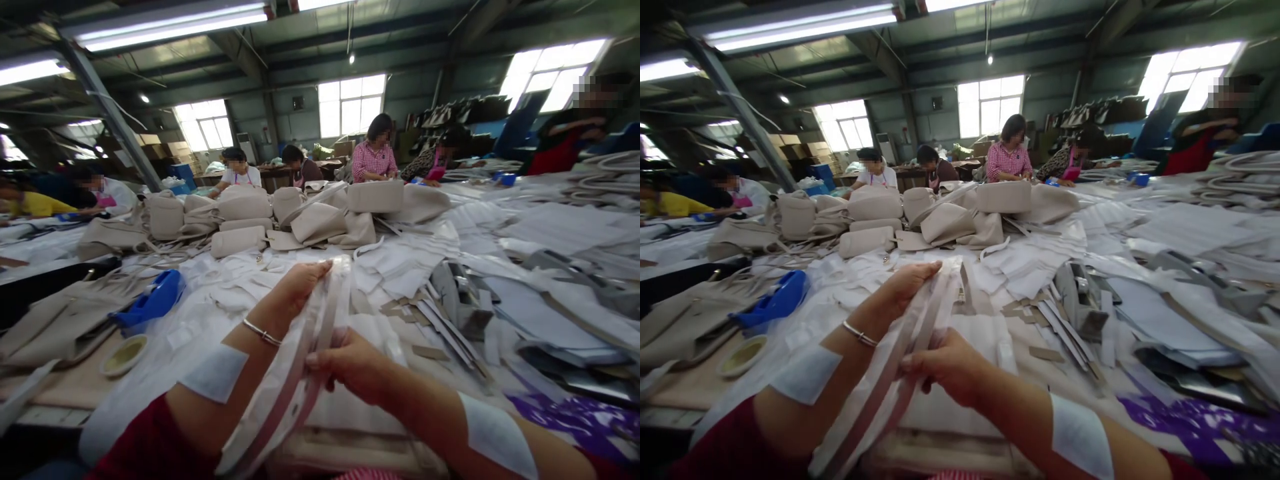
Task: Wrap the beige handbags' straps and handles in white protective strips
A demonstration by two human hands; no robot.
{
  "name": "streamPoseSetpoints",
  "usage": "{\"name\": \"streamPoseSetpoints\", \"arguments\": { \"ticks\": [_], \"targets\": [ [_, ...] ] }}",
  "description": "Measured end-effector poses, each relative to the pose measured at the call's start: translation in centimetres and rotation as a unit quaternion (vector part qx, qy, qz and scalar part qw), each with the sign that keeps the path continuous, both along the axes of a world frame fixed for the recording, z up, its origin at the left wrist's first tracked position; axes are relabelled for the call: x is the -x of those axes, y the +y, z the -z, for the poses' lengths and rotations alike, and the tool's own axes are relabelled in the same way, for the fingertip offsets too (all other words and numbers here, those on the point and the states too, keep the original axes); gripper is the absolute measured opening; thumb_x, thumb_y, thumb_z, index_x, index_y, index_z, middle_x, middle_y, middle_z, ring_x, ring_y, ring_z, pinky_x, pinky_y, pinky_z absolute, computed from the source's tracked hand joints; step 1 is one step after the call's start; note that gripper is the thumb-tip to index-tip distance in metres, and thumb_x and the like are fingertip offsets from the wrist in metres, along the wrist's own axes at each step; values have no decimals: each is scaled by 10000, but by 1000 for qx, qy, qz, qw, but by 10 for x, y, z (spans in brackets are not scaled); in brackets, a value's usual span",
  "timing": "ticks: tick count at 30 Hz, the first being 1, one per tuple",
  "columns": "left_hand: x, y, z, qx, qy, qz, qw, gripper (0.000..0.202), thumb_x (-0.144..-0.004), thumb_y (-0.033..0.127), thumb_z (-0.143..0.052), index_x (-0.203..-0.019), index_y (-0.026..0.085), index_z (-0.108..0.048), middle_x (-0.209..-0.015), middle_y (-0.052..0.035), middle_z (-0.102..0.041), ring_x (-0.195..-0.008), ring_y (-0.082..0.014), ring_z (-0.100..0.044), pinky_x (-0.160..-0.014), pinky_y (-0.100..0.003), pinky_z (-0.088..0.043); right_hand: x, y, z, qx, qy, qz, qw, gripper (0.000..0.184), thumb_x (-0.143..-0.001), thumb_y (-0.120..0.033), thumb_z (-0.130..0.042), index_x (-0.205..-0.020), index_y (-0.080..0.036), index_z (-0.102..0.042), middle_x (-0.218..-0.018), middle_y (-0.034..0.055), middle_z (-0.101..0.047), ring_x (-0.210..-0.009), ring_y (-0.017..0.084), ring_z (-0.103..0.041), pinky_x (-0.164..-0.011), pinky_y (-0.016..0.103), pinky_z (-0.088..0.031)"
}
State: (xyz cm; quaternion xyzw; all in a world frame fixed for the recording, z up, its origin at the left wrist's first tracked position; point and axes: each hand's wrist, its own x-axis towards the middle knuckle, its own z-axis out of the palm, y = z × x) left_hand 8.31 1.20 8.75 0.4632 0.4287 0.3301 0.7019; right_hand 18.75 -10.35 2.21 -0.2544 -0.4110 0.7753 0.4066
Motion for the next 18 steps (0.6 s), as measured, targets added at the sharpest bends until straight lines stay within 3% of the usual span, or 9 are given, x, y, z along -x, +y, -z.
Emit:
{"name": "streamPoseSetpoints", "arguments": {
  "ticks": [2,4,7,9,11,14,18],
  "targets": [
    [10,-12,5,8,-23,33,999,452,-813,567,-659,-826,118,-705,-641,-91,-711,-576,-199,-666,-527,-273,-536,-20,16,-13,0,-5,75,997,216,-647,-284,-789,-759,-112,-722,-607,21,-670,-416,85,-510,-362,184,-343],
    [22,-31,9,14,-54,108,993,574,-761,677,-651,-889,121,-721,-746,-113,-735,-677,-221,-691,-589,-280,-549,-42,38,-27,17,-2,163,986,186,-654,-259,-778,-754,-125,-698,-573,4,-650,-414,92,-517,-385,195,-401],
    [33,-62,14,-14,-17,218,976,512,-706,583,-769,-941,129,-735,-881,-112,-745,-766,-217,-697,-677,-272,-546,-68,69,-38,47,-7,269,962,121,-670,-163,-742,-761,-129,-670,-573,-2,-653,-445,107,-557,-452,216,-489],
    [31,-75,17,-40,56,227,972,394,-734,482,-785,-898,127,-738,-842,-97,-744,-723,-196,-695,-677,-268,-544,-77,82,-37,62,-11,291,955,83,-704,-125,-710,-767,-130,-656,-573,-2,-656,-445,110,-563,-449,219,-500],
    [25,-75,19,-49,111,180,976,340,-787,456,-736,-849,122,-723,-807,-101,-745,-682,-193,-701,-639,-274,-550,-81,86,-31,71,-15,288,955,33,-768,-135,-674,-786,-127,-648,-599,21,-677,-461,128,-587,-447,236,-514],
    [15,-51,19,-72,157,52,984,290,-873,407,-626,-920,125,-677,-928,-145,-757,-746,-224,-733,-610,-292,-569,-84,81,-26,78,-16,299,951,69,-847,-170,-617,-791,-132,-625,-623,50,-693,-485,146,-612,-462,254,-533],
    [10,-7,23,-199,281,-61,937,288,-932,356,-520,-1000,114,-660,-990,-177,-750,-917,-283,-732,-752,-369,-591,-96,73,-32,57,3,328,943,75,-863,-187,-624,-802,-145,-607,-627,31,-682,-507,132,-612,-509,238,-548]
  ]
}}
